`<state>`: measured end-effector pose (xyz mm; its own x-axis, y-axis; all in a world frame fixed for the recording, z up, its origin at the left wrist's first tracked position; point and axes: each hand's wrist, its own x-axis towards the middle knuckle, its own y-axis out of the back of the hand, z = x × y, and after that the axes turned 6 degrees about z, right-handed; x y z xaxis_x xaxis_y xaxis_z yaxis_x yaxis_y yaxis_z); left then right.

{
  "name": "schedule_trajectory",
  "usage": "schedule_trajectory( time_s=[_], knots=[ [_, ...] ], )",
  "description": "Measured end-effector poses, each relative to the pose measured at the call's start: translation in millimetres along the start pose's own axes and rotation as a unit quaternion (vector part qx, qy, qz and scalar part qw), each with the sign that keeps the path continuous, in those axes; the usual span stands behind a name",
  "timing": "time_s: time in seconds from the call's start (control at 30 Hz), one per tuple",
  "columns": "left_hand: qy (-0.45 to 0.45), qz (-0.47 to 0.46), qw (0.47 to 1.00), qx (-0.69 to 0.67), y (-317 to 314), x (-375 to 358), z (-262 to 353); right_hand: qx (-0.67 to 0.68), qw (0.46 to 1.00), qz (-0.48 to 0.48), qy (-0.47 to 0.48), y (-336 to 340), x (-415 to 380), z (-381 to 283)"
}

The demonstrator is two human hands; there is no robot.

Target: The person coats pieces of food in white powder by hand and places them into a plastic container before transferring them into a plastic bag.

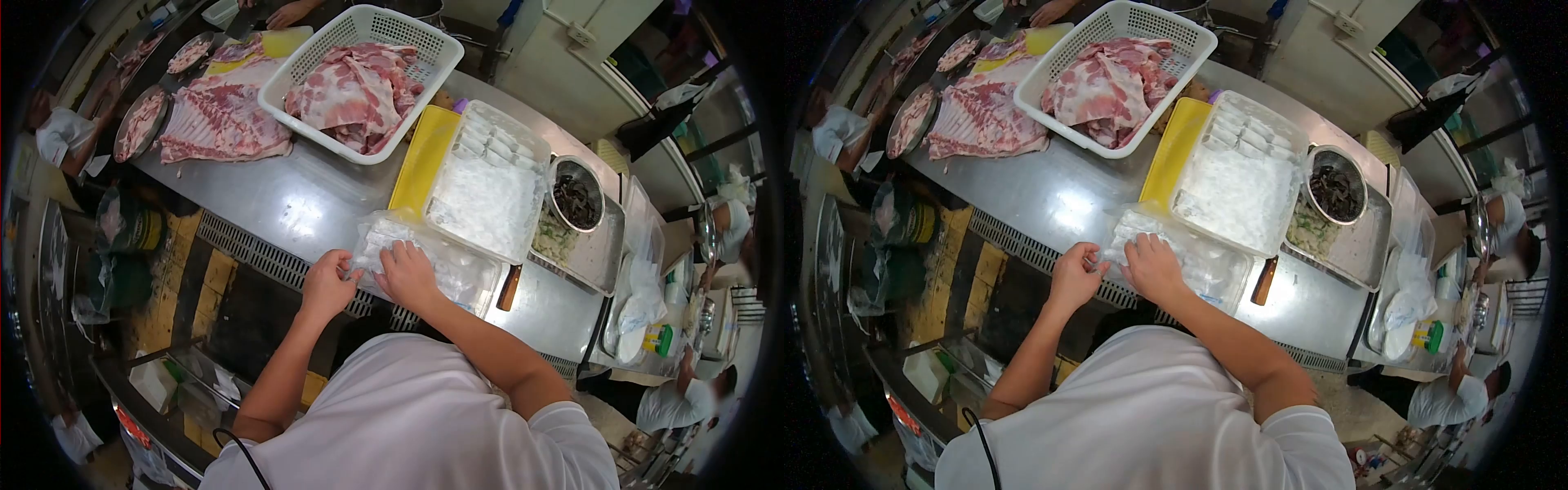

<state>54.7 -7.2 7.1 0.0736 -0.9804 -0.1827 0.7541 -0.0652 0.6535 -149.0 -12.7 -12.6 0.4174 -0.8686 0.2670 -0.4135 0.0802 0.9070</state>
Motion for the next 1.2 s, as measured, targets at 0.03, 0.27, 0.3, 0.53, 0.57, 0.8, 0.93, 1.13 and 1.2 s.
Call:
schedule_trajectory(
  time_s=[0.03, 0.27, 0.3, 0.53, 0.57, 0.8, 0.93, 1.13, 1.2],
  knots=[
    [0.005, 0.003, 1.0, -0.006, 0.4, -0.5, 2.7, -0.006, 1.0, 0.0, -0.006, -1.1, 1.5, 1.1],
    [-0.082, 0.051, 0.994, 0.055, -9.8, -5.5, 4.0, -0.004, 1.0, 0.001, 0.023, 2.8, -6.1, 8.2],
    [-0.075, 0.047, 0.995, 0.054, -10.4, -5.6, 5.7, -0.011, 1.0, 0.002, 0.024, 2.0, -4.3, 8.9],
    [-0.064, 0.058, 0.993, 0.077, -13.9, -4.7, 11.0, 0.005, 0.999, 0.008, -0.042, 29.7, 2.6, 14.2],
    [-0.04, 0.046, 0.995, 0.075, -13.0, -3.6, 13.9, 0.025, 0.995, 0.058, -0.072, 34.8, 6.4, 28.1],
    [-0.025, 0.052, 0.995, 0.083, -15.1, -5.2, 15.6, 0.105, 0.965, -0.14, -0.194, 59.5, 58.7, 142.9],
    [0.003, 0.054, 0.996, 0.076, -14.4, -7.5, 18.0, 0.112, 0.959, -0.156, -0.21, 71.6, 66.1, 161.8],
    [-0.033, 0.116, 0.991, 0.057, -17.1, -12.5, 20.1, 0.022, 0.988, 0.03, -0.148, 93.1, 26.5, 178.8],
    [-0.041, 0.125, 0.99, 0.054, -15.1, -12.7, 23.8, 0.022, 0.99, -0.026, -0.14, 89.6, -0.7, 185.4]
  ],
)
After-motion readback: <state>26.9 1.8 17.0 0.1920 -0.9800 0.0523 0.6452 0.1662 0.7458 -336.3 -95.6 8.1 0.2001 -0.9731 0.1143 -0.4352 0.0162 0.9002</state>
